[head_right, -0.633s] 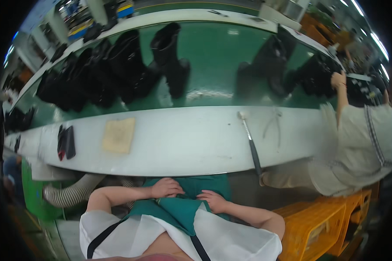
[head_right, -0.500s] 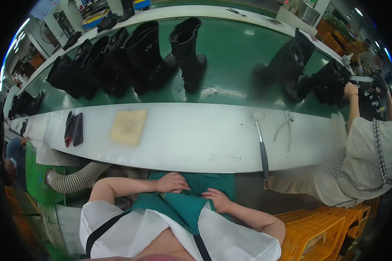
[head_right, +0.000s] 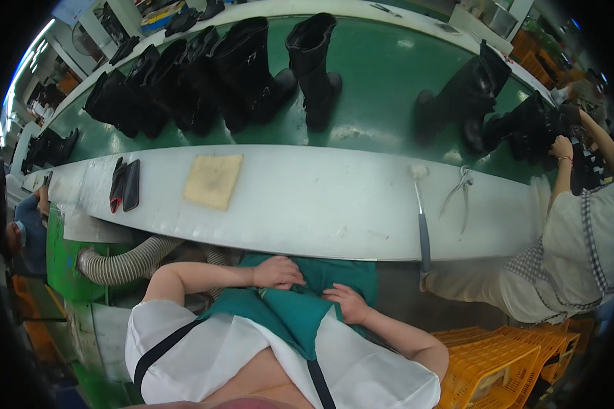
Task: The person picks up black boots from a conveyor belt, inspects the soles, and uses a hammer to tap the bottom of the boots. The person handles the boots one at a time, rotating them to access different areas of the sole before placing them back on the line.
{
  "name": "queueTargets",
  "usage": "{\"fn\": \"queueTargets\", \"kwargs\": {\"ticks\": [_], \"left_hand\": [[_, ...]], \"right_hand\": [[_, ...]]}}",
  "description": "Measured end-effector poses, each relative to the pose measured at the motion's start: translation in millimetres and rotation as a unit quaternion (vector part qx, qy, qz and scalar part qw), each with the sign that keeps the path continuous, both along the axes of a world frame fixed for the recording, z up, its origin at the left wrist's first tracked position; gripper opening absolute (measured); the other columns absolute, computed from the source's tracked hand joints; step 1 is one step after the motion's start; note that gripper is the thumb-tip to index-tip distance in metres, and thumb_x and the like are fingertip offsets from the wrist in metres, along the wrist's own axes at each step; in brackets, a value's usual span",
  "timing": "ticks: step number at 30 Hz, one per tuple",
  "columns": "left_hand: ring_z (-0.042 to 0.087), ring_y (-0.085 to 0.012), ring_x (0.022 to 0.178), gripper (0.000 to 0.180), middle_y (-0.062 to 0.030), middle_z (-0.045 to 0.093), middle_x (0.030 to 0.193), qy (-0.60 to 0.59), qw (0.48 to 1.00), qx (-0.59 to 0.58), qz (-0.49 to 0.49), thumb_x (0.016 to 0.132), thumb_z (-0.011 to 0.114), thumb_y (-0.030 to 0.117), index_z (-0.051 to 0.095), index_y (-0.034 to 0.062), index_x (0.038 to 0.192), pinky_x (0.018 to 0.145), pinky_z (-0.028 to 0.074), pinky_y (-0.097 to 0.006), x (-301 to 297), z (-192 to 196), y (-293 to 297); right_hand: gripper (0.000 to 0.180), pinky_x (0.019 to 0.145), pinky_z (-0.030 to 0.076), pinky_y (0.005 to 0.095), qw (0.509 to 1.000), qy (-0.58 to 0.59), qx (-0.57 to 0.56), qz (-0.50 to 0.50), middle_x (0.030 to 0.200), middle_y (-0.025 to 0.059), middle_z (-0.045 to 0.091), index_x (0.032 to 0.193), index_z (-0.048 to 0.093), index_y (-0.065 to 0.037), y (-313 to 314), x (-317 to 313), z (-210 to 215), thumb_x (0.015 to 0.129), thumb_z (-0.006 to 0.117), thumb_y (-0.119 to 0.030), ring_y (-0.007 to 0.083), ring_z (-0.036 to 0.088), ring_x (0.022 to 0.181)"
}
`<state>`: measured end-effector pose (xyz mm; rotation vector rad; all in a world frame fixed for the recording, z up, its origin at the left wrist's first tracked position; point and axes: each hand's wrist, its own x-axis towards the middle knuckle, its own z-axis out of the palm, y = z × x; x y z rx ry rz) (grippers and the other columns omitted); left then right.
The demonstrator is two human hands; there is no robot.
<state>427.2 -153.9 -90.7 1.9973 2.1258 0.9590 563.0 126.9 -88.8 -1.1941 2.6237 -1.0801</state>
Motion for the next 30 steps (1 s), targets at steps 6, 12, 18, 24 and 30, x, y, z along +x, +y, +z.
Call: {"fn": "queueTargets", "kwargs": {"ticks": [6, 12, 18, 24, 30], "left_hand": [[0.057, -0.0192, 0.096, 0.03, 0.0, 0.061, 0.1, 0.009, 1.0, 0.002, -0.001, 0.08, 0.064, 0.018, 0.064, 0.0189, 0.11, 0.078, 0.045, -0.034, 7.0, -3.9, -4.9], [0.057, -0.0202, 0.1, 0.032, -0.0023, 0.062, 0.11, -0.036, 0.993, -0.112, -0.01, 0.084, 0.061, 0.02, 0.064, 0.0156, 0.115, 0.085, 0.045, -0.035, 1.3, 20.5, 1.6], [0.05, -0.0219, 0.123, 0.045, -0.0138, 0.052, 0.135, -0.419, 0.837, -0.341, -0.088, 0.1, 0.043, 0.027, 0.041, 0.0103, 0.141, 0.104, 0.037, -0.032, -31.0, 145.1, 28.6], [0.052, -0.02, 0.119, 0.042, -0.0109, 0.056, 0.129, -0.409, 0.881, -0.236, 0.016, 0.101, 0.043, 0.026, 0.044, 0.009, 0.139, 0.103, 0.038, -0.031, -65.6, 206.3, 20.4], [0.059, -0.0259, 0.11, 0.044, -0.0142, 0.058, 0.125, -0.241, 0.912, -0.325, 0.061, 0.097, 0.047, 0.027, 0.046, 0.01, 0.138, 0.096, 0.045, -0.035, -93.4, 262.4, 6.9]], "right_hand": [[0.041, 0.108, 0.033, 0.0441, 1.0, 0.004, 0.012, 0.017, 0.118, 0.0062, 0.061, 0.112, 0.063, -0.008, 3.2, 4.8, -15.9, 0.075, 0.063, -0.025, 0.0228, 0.052, 0.12], [0.044, 0.109, 0.032, 0.0447, 1.0, -0.014, -0.005, 0.009, 0.121, 0.0071, 0.06, 0.116, 0.061, -0.008, 2.3, 4.1, -8.6, 0.076, 0.062, -0.026, 0.0232, 0.05, 0.122], [0.046, 0.109, 0.031, 0.0448, 0.999, -0.034, -0.009, -0.004, 0.127, 0.0087, 0.057, 0.119, 0.059, -0.01, 4.1, 7.9, -22.3, 0.077, 0.063, -0.028, 0.0237, 0.047, 0.125], [0.046, 0.11, 0.032, 0.043, 1.0, -0.03, -0.002, 0.002, 0.126, 0.0066, 0.057, 0.12, 0.06, -0.01, 1.5, 3.5, -16.5, 0.077, 0.062, -0.027, 0.0226, 0.047, 0.125], [0.037, 0.108, 0.034, 0.0419, 0.995, -0.065, -0.052, -0.052, 0.119, 0.0056, 0.062, 0.111, 0.065, -0.01, -3.2, 8.1, -3.9, 0.077, 0.061, -0.025, 0.0207, 0.052, 0.119]]}}
